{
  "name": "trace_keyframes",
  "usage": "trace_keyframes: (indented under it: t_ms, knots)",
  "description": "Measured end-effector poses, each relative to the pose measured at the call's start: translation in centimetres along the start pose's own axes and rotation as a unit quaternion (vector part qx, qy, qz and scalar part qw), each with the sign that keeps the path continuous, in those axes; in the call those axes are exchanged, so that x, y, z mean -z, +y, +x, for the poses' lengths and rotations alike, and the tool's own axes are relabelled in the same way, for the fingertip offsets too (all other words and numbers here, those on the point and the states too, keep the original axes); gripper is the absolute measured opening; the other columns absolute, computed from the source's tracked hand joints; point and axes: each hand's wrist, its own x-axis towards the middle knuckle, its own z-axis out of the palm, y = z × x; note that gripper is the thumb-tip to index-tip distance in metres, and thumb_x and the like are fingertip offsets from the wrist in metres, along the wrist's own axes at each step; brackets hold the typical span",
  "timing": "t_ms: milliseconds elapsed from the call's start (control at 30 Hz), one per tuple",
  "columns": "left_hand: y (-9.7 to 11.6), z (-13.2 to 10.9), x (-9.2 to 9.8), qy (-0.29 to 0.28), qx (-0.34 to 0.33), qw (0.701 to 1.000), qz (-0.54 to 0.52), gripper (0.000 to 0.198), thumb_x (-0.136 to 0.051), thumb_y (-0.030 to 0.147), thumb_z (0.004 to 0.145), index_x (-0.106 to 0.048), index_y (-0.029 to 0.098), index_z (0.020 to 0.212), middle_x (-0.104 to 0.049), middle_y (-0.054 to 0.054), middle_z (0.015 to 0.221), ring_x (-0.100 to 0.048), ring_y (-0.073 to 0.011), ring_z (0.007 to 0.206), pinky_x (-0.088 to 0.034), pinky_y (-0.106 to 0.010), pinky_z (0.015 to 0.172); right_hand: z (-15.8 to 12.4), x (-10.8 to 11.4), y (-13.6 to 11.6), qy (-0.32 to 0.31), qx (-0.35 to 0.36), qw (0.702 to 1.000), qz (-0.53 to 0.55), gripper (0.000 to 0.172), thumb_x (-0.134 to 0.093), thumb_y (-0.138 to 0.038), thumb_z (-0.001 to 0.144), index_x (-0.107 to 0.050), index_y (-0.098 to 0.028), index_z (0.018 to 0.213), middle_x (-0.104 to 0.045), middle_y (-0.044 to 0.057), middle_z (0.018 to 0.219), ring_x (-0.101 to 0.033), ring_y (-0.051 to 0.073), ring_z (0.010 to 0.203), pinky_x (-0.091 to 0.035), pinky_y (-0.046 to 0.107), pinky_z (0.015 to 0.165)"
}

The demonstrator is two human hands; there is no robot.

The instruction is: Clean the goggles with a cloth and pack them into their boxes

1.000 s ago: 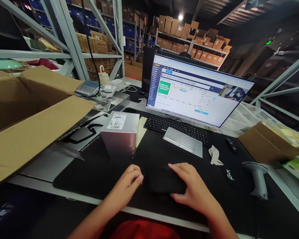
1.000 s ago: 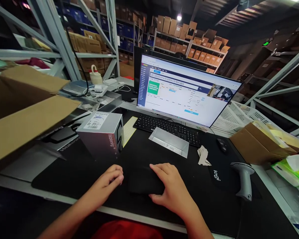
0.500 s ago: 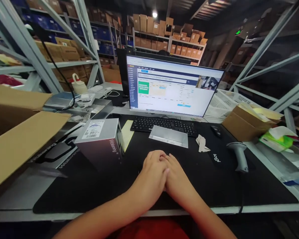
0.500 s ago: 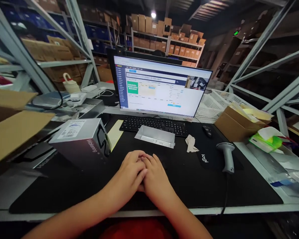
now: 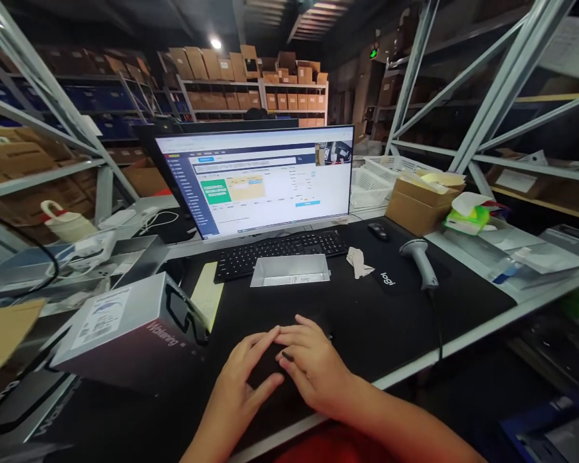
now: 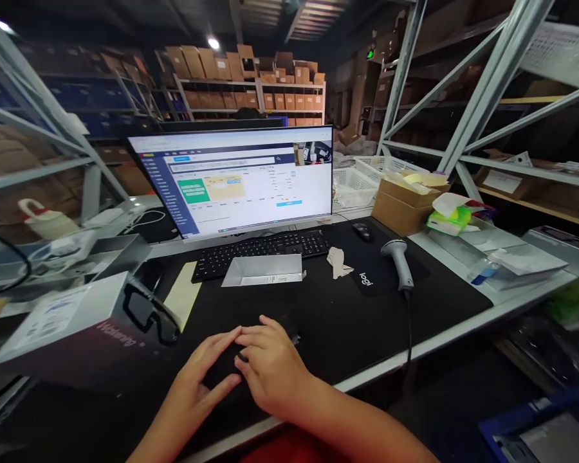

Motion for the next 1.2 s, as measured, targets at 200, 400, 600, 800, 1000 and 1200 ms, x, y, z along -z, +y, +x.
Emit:
trace_keyframes:
  t_ms: [200,400,600,800,1000,1200]
  knots:
    - [-0.5,-1.4,0.7,0.011,0.014,0.998,0.062,0.042,-0.065,0.046,0.089,-0.061,0.038,0.130,-0.070,-0.002,0.119,-0.070,-0.0240,0.104,-0.062,-0.037,0.085,-4.0,2.7,3.5,0.181,-0.207,0.961,-0.042,0.033,-0.045,-0.034,0.101,-0.070,-0.020,0.086,-0.070,0.013,0.109,-0.068,0.025,0.099,-0.056,0.042,0.087]
    - [-0.8,-0.4,2.0,-0.087,0.030,0.996,-0.004,0.060,-0.077,0.032,0.077,-0.058,0.032,0.134,-0.067,-0.007,0.129,-0.068,-0.0284,0.114,-0.059,-0.042,0.094,-3.8,2.9,3.2,0.246,-0.261,0.933,0.046,0.033,-0.042,-0.036,0.103,-0.068,-0.020,0.093,-0.077,0.008,0.088,-0.075,0.023,0.081,-0.062,0.033,0.071]
    - [1.3,-0.1,1.4,-0.052,-0.063,0.994,-0.074,0.099,-0.073,0.041,0.078,-0.016,0.030,0.157,-0.053,-0.014,0.146,-0.061,-0.0331,0.124,-0.057,-0.049,0.097,-0.2,2.8,-2.2,0.230,0.216,0.946,-0.076,0.022,-0.043,-0.023,0.102,-0.062,-0.020,0.113,-0.079,0.008,0.092,-0.076,0.021,0.095,-0.057,0.036,0.098]
    - [2.8,0.7,2.0,0.065,-0.094,0.990,0.084,0.101,-0.072,0.024,0.069,-0.019,0.021,0.155,-0.054,-0.018,0.140,-0.062,-0.0350,0.121,-0.059,-0.048,0.095,1.9,5.0,-2.5,0.205,0.106,0.973,-0.007,0.023,-0.046,-0.015,0.098,-0.067,-0.025,0.104,-0.079,0.002,0.088,-0.076,0.017,0.081,-0.061,0.033,0.087]
    - [5.8,2.1,3.0,-0.005,-0.161,0.980,0.118,0.094,-0.064,0.014,0.064,-0.029,0.016,0.151,-0.056,-0.017,0.138,-0.059,-0.0286,0.125,-0.056,-0.036,0.103,4.1,6.7,-0.2,0.140,-0.106,0.971,0.160,0.021,-0.057,-0.027,0.096,-0.075,-0.022,0.086,-0.077,0.004,0.081,-0.073,0.019,0.075,-0.060,0.027,0.068]
    - [5.7,2.8,2.2,-0.048,-0.090,0.990,0.098,0.104,-0.064,0.013,0.057,-0.026,0.025,0.153,-0.051,-0.012,0.143,-0.054,-0.0290,0.128,-0.051,-0.043,0.107,2.6,6.7,2.0,0.133,-0.165,0.963,0.164,0.022,-0.053,-0.034,0.098,-0.071,-0.025,0.107,-0.075,0.007,0.106,-0.073,0.023,0.093,-0.059,0.036,0.085]
